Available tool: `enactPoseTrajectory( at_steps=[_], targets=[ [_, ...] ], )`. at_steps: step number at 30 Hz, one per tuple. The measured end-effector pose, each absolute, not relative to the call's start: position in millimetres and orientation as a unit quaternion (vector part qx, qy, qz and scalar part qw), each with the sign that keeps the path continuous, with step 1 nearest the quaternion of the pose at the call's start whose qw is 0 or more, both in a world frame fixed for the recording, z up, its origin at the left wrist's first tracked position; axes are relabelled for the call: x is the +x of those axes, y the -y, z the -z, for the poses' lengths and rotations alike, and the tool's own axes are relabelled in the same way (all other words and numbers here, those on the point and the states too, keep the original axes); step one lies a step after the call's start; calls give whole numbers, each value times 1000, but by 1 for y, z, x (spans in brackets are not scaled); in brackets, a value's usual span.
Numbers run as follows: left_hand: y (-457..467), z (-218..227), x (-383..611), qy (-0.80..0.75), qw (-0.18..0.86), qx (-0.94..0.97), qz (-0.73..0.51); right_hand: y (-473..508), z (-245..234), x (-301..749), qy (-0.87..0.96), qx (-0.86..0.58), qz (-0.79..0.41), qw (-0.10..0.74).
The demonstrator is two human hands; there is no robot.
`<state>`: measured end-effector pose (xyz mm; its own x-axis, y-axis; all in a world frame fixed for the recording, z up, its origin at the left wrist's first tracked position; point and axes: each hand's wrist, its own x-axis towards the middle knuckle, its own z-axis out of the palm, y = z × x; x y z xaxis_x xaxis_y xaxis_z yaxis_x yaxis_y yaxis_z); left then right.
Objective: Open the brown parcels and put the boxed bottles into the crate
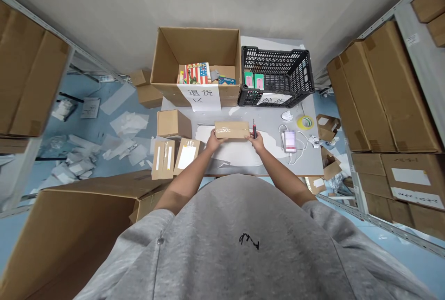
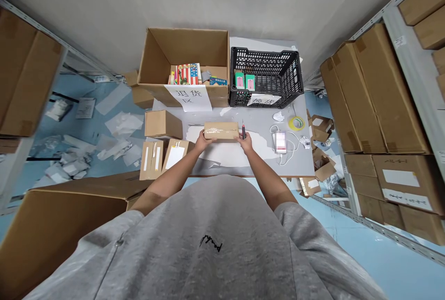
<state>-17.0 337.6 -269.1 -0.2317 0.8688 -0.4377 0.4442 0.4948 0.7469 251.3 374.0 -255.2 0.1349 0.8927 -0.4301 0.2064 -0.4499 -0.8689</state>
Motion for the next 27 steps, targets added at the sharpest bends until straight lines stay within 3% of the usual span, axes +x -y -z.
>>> enactPoseTrajectory(
  at_steps=[3, 13, 20, 27],
  targets=[
    [-324, 271, -16, -737, 438, 437, -273, -368, 254, 255, 381, -642, -565, 353],
    [-330, 258, -23, -795, 319, 459, -235, -380, 254, 255, 378, -629, -539, 413],
    [-345, 273, -11, -785, 348, 482, -172, -379, 263, 249, 370, -675, -538, 344],
    [-336, 283, -8, -729, 399, 500, -243, -369, 270, 245, 422, -673, -502, 342]
  ],
)
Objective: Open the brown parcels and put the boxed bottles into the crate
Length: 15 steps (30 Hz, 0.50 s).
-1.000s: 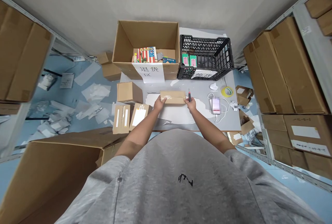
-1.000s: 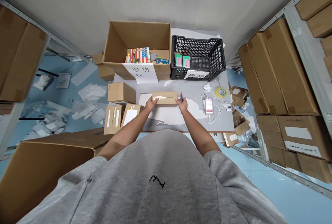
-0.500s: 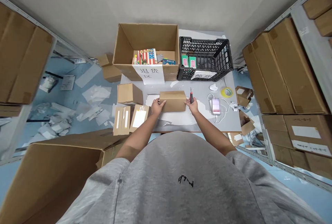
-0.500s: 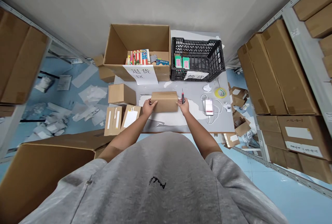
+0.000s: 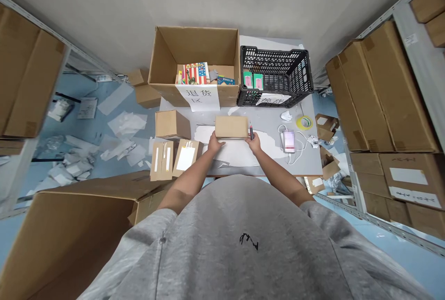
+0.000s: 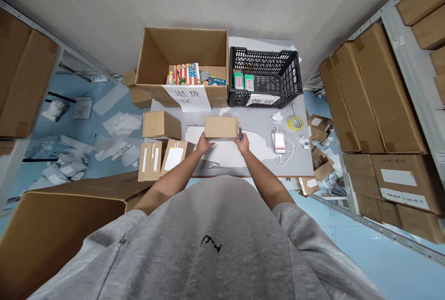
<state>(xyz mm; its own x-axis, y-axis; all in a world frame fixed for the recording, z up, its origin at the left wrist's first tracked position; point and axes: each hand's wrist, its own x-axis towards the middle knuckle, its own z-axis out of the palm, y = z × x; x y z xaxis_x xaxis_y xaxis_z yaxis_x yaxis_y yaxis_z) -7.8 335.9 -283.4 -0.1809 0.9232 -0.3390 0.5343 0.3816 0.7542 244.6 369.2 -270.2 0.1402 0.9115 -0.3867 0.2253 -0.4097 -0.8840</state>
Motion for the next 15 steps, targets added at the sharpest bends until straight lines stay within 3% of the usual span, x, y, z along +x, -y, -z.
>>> enactPoseTrajectory(
  at_steps=[9, 15],
  targets=[
    [-337, 247, -11, -805, 255, 473, -250, -376, 239, 248, 462, -639, -459, 410],
    [-328, 246, -13, -819, 246, 466, -227, -379, 228, 245, 477, -637, -444, 411]
  ],
)
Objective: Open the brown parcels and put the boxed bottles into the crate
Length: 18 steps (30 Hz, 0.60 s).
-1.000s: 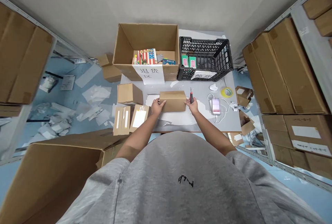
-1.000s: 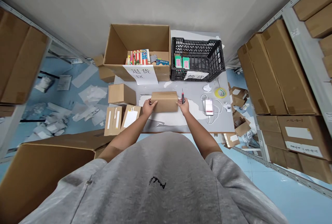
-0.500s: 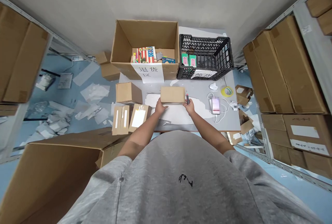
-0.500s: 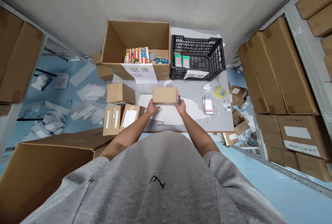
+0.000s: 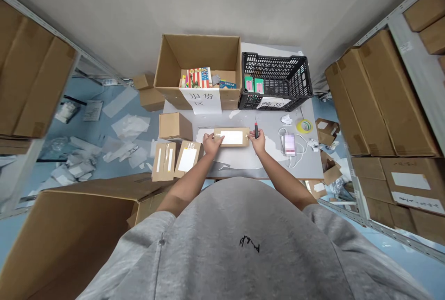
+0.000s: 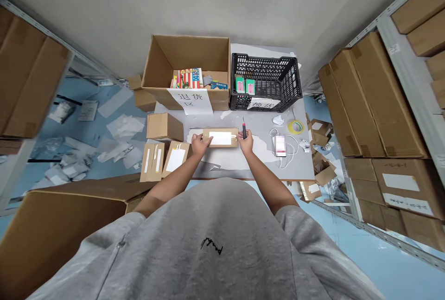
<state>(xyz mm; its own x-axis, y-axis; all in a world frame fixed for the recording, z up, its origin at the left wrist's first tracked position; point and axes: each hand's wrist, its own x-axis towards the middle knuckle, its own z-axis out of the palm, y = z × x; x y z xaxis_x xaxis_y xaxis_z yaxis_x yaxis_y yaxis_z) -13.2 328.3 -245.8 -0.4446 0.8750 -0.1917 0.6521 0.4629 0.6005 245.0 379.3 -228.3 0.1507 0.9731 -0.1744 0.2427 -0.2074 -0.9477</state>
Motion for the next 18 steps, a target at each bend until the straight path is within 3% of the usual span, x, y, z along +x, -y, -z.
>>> enactPoseTrajectory(
  at_steps=[8, 13, 18],
  targets=[
    [-322, 257, 7, -805, 350, 439, -193, -395, 221, 253, 556, -679, -391, 278],
    [-335, 258, 17, -837, 379, 373, -128, -408, 205, 244, 667, -565, -395, 282],
    [-345, 254, 9, -829, 403, 382, -72, -423, 208, 206, 746, -471, -449, 144]
  ],
)
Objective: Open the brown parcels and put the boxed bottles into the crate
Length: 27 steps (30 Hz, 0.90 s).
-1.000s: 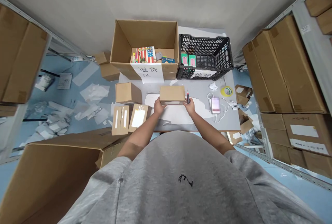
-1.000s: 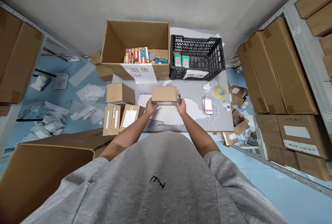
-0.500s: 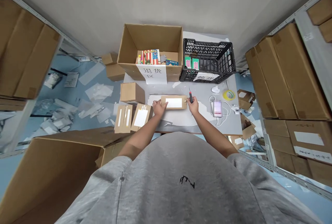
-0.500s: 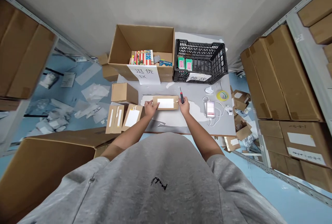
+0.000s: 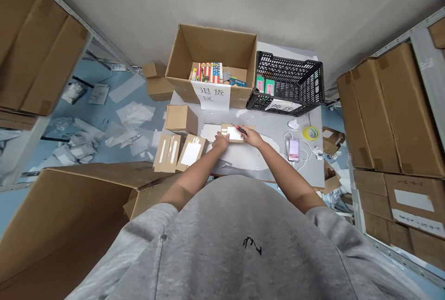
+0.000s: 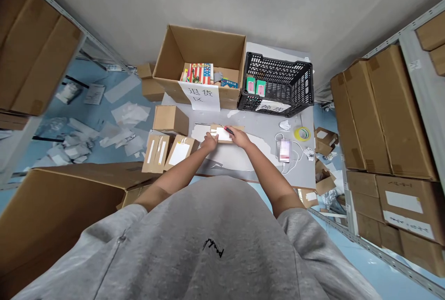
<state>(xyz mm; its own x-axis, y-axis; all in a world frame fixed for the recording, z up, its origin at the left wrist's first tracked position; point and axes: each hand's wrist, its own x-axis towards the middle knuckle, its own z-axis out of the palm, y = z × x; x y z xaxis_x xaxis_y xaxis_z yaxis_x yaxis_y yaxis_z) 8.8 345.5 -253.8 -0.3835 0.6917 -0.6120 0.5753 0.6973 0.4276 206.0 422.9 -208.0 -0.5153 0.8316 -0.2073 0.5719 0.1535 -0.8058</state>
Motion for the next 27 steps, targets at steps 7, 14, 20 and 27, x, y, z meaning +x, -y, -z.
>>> enactPoseTrajectory(
  at_steps=[7, 14, 20, 27],
  targets=[
    [-357, 244, -5, -792, 450, 412, 14, -446, 224, 167, 801, -433, -413, 26],
    [-361, 235, -3, -791, 449, 410, 69, -454, 204, 163, 884, -341, -275, -163],
    [-362, 235, -1, -797, 440, 406, 78, -450, 193, 155, 879, -361, -237, -201],
    [-364, 234, -2, -796, 438, 408, 85, -441, 189, 155, 876, -375, -217, -211]
  ],
)
